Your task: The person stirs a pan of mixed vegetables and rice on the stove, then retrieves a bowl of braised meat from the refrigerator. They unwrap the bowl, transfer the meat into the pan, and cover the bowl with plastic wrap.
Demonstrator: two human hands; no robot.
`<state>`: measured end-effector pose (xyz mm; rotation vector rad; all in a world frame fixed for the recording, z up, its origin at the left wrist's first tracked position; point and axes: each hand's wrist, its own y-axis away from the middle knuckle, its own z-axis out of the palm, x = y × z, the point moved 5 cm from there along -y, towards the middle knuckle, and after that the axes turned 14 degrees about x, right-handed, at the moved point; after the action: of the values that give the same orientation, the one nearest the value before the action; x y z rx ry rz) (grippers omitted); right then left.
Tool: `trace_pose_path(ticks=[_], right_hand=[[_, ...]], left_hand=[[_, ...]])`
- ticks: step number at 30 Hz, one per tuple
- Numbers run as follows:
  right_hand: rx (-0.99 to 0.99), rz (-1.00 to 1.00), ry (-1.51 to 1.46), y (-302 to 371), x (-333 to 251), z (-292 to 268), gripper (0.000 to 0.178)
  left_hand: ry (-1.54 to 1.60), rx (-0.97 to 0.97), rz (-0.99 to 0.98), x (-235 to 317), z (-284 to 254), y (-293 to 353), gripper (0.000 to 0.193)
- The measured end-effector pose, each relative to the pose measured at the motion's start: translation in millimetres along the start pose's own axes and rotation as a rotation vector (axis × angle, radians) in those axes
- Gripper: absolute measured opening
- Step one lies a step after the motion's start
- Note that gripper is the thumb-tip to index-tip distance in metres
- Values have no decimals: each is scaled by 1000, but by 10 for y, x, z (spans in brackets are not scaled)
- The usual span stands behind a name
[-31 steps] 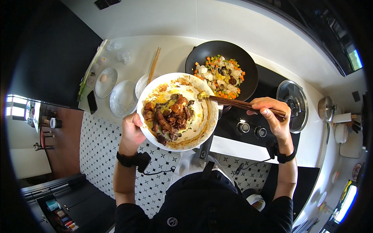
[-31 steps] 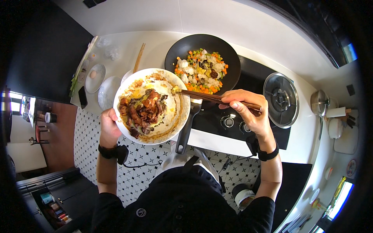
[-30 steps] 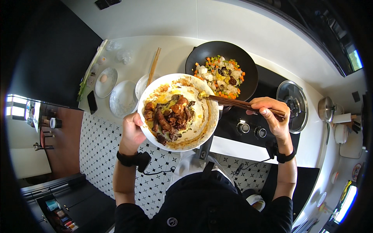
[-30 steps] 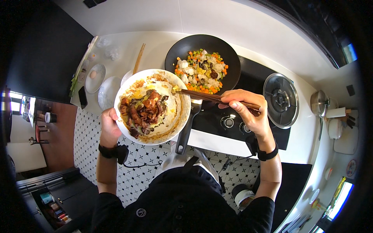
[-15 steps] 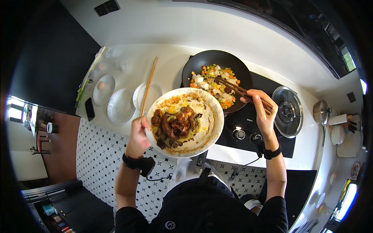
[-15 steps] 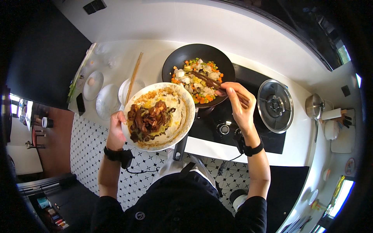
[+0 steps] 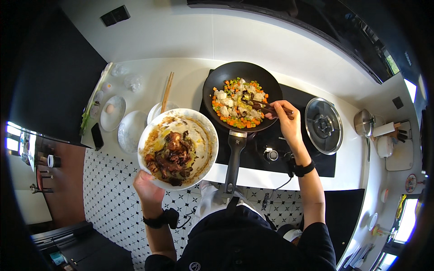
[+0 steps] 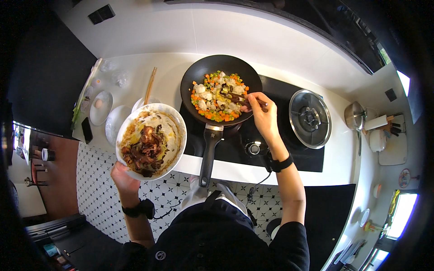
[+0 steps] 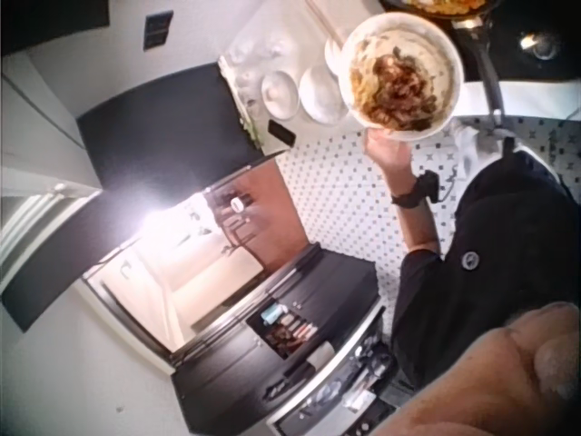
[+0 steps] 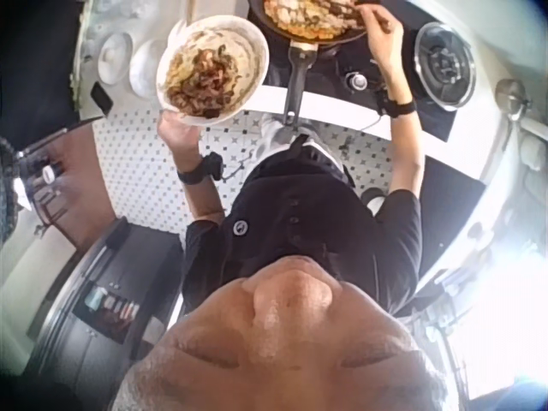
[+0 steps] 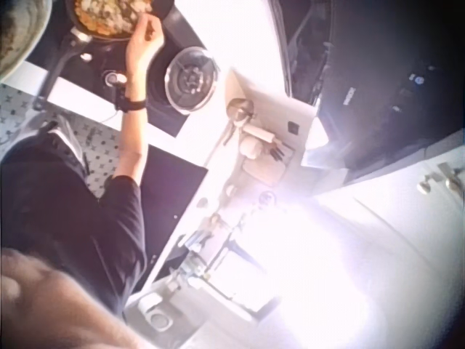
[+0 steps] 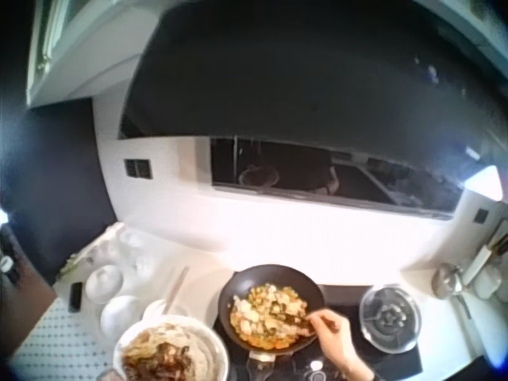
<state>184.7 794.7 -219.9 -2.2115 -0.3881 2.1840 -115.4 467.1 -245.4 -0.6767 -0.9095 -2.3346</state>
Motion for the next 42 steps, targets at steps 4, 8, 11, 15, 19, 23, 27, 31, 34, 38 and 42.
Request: trace_pose_path(ticks=[4,8,11,15,19,23,27,31,34,38,42], right_hand=[[-2,-11,30,68,-252,-120,26],[50,-98,116,108,-373,-111,24],[47,-298,317,175,-376,42,13],[-200,-770,704,404,-340,549,7],[-181,-643,581,453,-360,773,6],[-63,-406,400,441,-397,713,13],[-131,-135,79,445,-187,767,17],[-88,-30,156,311,-21,578,20],[6,-106,159,221,-139,176,25],[100,-134,98,175,-249,-139,28],[92,-28,416,279,-114,74,23]], left_hand=[[-14,122,21,119,-206,122,63],[22,70,41,188,-303,235,63],[28,27,49,200,-354,284,64],[46,23,53,240,-426,325,65],[72,9,57,302,-469,371,65],[58,19,75,343,-514,401,65],[71,1,95,347,-514,438,63],[52,-11,98,307,-481,516,61],[97,-27,74,284,-458,545,60],[72,-5,95,263,-487,541,59],[58,28,119,210,-507,509,58]])
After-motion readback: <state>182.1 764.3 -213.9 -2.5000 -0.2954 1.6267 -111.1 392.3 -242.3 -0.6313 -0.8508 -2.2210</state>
